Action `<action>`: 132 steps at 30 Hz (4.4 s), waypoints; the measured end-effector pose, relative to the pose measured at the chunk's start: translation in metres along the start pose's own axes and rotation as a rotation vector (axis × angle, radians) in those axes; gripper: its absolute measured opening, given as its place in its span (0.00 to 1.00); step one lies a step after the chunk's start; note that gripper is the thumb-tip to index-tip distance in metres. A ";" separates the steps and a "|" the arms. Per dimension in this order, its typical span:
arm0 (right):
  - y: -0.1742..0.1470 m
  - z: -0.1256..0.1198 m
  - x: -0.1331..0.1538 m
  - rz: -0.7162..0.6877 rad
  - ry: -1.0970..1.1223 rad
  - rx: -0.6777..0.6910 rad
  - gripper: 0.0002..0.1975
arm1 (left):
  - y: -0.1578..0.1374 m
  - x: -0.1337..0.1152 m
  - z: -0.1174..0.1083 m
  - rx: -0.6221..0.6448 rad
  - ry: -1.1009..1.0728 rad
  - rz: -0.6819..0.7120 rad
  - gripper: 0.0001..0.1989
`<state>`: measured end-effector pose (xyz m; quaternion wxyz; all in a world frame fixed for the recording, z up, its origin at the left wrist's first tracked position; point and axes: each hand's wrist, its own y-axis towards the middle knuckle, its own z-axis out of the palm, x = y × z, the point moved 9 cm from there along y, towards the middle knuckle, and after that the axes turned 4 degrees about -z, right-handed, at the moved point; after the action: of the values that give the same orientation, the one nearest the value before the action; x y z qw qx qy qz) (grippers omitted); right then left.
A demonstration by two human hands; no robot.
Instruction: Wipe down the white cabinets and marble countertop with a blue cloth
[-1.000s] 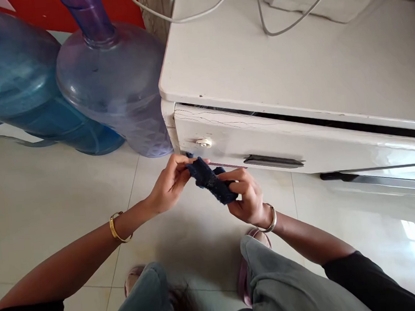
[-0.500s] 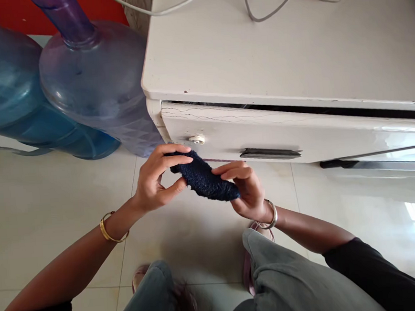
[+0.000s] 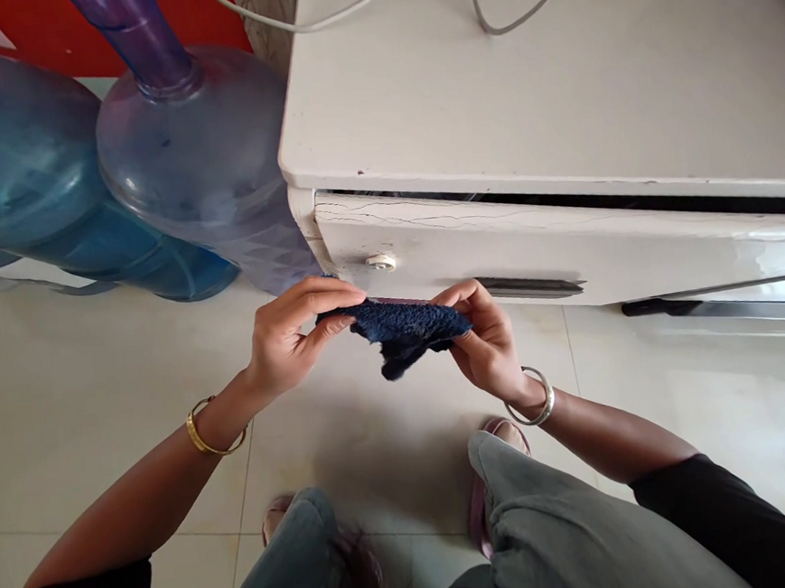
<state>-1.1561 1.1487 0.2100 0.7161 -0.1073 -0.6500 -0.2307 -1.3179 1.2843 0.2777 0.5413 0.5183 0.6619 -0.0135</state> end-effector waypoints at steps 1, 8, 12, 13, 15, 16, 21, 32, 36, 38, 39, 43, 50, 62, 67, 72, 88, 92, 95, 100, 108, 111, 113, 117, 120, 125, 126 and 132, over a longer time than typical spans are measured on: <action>0.001 -0.002 -0.002 0.029 0.022 -0.011 0.16 | -0.001 0.002 0.000 0.013 -0.015 -0.021 0.08; 0.008 -0.008 -0.004 0.103 0.090 -0.033 0.16 | -0.007 0.001 0.001 0.019 -0.033 -0.060 0.11; 0.008 -0.009 -0.003 0.094 0.148 -0.036 0.13 | -0.006 0.004 0.008 0.061 -0.051 -0.111 0.18; 0.008 -0.009 -0.003 0.089 0.160 -0.037 0.13 | -0.006 0.005 0.010 0.075 -0.014 -0.124 0.21; 0.006 -0.008 -0.002 0.077 0.175 -0.017 0.11 | -0.006 0.010 0.014 0.097 0.101 -0.138 0.23; 0.005 -0.005 -0.001 0.069 0.179 0.009 0.10 | -0.007 0.013 0.016 0.103 0.158 -0.136 0.20; -0.008 0.008 0.011 -0.033 0.148 0.176 0.01 | -0.011 0.041 0.016 0.076 0.153 -0.216 0.12; -0.034 0.070 0.011 -0.320 -0.381 0.619 0.15 | -0.003 0.040 0.001 -0.154 -0.327 -0.170 0.03; -0.033 0.070 0.004 -0.316 -0.458 0.629 0.22 | 0.004 0.045 -0.003 -0.213 -0.723 -0.274 0.10; -0.030 0.063 0.001 -0.282 -0.442 0.574 0.22 | 0.002 0.051 -0.003 -0.230 -0.849 -0.361 0.09; -0.029 0.061 -0.002 -0.265 -0.433 0.556 0.21 | 0.001 0.050 -0.001 -0.204 -0.860 -0.373 0.08; -0.024 0.056 -0.007 -0.248 -0.431 0.524 0.18 | 0.000 0.045 -0.002 -0.185 -0.511 -0.278 0.14; 0.015 0.027 0.019 -0.359 -0.597 0.180 0.09 | 0.007 0.068 -0.002 -0.356 0.002 -0.276 0.11; 0.037 0.035 0.015 -0.469 -0.687 0.203 0.26 | 0.002 0.072 -0.003 -0.473 0.017 -0.260 0.13; 0.024 0.026 -0.006 -0.260 -0.482 0.165 0.21 | 0.002 0.071 0.000 -0.450 -0.015 -0.228 0.13; -0.011 -0.020 -0.070 0.405 0.085 0.077 0.16 | -0.004 0.080 0.000 -0.434 -0.009 -0.264 0.12; 0.012 -0.016 -0.192 0.729 0.802 -0.276 0.11 | -0.014 0.088 0.006 -0.487 0.020 -0.294 0.11; 0.010 -0.018 -0.189 0.722 0.781 -0.296 0.10 | -0.015 0.084 0.010 -0.519 0.016 -0.301 0.14; 0.011 -0.018 -0.189 0.718 0.755 -0.278 0.09 | -0.017 0.079 0.011 -0.583 0.009 -0.333 0.15; 0.010 -0.018 -0.190 0.721 0.746 -0.278 0.09 | -0.014 0.064 0.014 -0.697 -0.025 -0.310 0.12; 0.011 -0.016 -0.188 0.709 0.740 -0.267 0.09 | -0.011 0.058 0.018 -0.724 -0.071 -0.491 0.09; 0.011 -0.015 -0.187 0.703 0.755 -0.271 0.10 | -0.016 0.067 0.016 -0.693 -0.064 -0.573 0.08; 0.011 -0.015 -0.187 0.701 0.751 -0.276 0.09 | -0.017 0.069 0.014 -0.707 -0.048 -0.568 0.08; 0.011 -0.016 -0.187 0.715 0.740 -0.285 0.09 | -0.012 0.064 0.017 -0.703 -0.033 -0.520 0.07; 0.011 -0.016 -0.188 0.721 0.728 -0.281 0.09 | -0.014 0.064 0.021 -0.723 -0.055 -0.568 0.07; 0.010 -0.016 -0.188 0.711 0.729 -0.280 0.08 | -0.022 0.063 0.024 -0.839 -0.107 -0.639 0.07; 0.010 -0.016 -0.188 0.715 0.728 -0.275 0.09 | -0.022 0.062 0.026 -0.847 -0.107 -0.640 0.07; 0.008 -0.016 -0.187 0.730 0.747 -0.268 0.10 | -0.035 0.065 0.034 -0.955 -0.121 -0.693 0.07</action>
<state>-1.1476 1.1843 0.0255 0.9121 -0.3275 -0.2364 -0.0703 -1.3106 1.2920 0.1967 0.7155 -0.0306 0.6933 0.0804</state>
